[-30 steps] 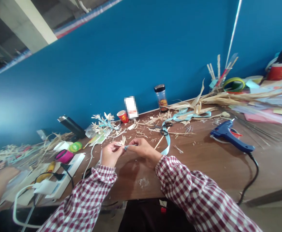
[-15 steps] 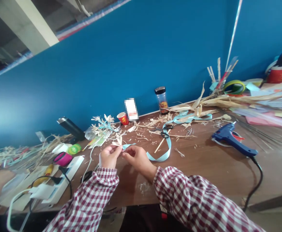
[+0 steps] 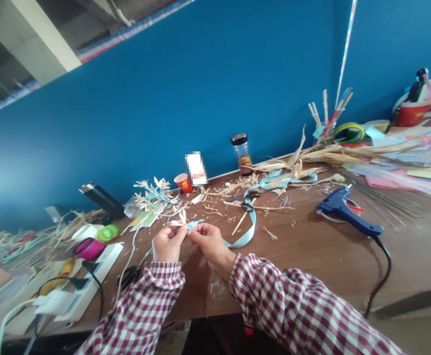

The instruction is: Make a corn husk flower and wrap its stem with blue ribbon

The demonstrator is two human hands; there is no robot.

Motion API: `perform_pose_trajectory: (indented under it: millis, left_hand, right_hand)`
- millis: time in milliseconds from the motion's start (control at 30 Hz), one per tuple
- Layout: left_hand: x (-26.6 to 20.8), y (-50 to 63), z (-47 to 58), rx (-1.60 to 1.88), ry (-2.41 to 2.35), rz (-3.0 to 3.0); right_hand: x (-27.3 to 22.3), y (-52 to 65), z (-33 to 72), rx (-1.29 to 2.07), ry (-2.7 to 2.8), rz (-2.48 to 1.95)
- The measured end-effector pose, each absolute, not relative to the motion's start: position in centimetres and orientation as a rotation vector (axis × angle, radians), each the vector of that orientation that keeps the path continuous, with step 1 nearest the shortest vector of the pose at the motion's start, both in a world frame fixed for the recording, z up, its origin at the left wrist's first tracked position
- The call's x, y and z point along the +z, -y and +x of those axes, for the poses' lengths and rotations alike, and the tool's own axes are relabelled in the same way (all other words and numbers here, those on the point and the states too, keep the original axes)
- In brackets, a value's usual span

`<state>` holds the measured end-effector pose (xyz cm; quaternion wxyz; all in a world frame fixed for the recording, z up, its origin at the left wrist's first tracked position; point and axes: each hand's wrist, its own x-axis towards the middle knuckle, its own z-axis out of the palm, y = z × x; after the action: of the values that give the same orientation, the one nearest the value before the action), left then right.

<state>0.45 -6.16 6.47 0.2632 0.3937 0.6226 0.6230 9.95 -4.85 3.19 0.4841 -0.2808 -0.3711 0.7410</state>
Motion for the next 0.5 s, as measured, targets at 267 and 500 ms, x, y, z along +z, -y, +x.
perform_pose_trajectory:
  millis: [267,500]
  left_hand:
    - [6.0,6.3,0.3,1.659,-1.628,1.097]
    - [5.1,6.8,0.0,1.575,-1.504,0.953]
  right_hand:
    - [3.0,4.8,10.0,1.842,0.859,-0.714]
    - [3.1,4.6,10.2,1.821,0.816,-0.705]
